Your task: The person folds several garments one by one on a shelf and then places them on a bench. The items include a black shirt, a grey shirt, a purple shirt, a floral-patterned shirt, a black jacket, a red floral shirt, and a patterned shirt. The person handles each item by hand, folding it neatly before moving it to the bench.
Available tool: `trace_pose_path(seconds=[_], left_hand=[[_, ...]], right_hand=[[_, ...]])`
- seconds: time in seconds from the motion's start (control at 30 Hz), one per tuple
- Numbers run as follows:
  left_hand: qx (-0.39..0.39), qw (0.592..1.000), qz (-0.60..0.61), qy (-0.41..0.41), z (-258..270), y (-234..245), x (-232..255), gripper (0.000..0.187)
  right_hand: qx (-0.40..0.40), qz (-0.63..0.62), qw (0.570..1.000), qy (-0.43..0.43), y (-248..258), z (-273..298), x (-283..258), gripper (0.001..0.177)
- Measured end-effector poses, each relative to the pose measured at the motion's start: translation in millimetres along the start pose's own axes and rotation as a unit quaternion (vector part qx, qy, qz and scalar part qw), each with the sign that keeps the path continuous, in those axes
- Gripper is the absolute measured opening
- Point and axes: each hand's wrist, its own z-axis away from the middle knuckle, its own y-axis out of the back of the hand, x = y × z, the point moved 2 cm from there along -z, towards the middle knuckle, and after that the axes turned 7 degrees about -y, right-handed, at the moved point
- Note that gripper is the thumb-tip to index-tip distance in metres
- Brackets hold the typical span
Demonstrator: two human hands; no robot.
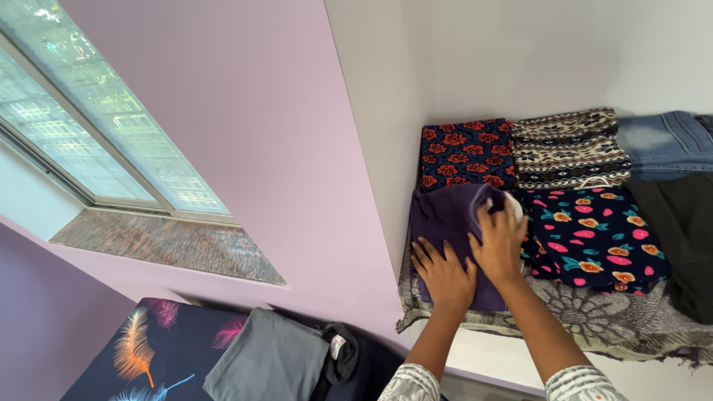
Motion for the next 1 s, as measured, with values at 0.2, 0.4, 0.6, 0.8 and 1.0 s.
trace_pose_path(seconds=[0.2, 0.4, 0.6, 0.8, 1.0], left_hand=[[0.007, 1.000, 0.002, 0.001, -0.6, 0.6, 0.5, 0.066], [0.002, 1.000, 0.005, 0.005, -0.7, -1.5, -0.4, 0.066], [-0.011, 1.000, 0.021, 0.005, -0.8, -1.6, -1.1, 0.067], [0.009, 0.998, 0.048, -0.025, -2.0, -2.9, -1.9, 0.076], [0.081, 0.995, 0.058, 0.007, -30.2, -6.7, -12.1, 0.079]], right_hand=[[0.006, -0.114, 0.992, -0.047, -2.6, -0.2, 8.4, 0.064], [0.026, -0.092, 0.991, -0.095, 2.4, -4.7, 9.8, 0.082], [-0.136, -0.079, 0.961, -0.227, -10.0, -15.7, 14.7, 0.096], [-0.116, -0.382, 0.868, -0.294, -14.0, -12.6, 33.4, 0.086], [-0.091, -0.525, 0.787, -0.310, -17.8, -11.7, 43.4, 0.089]])
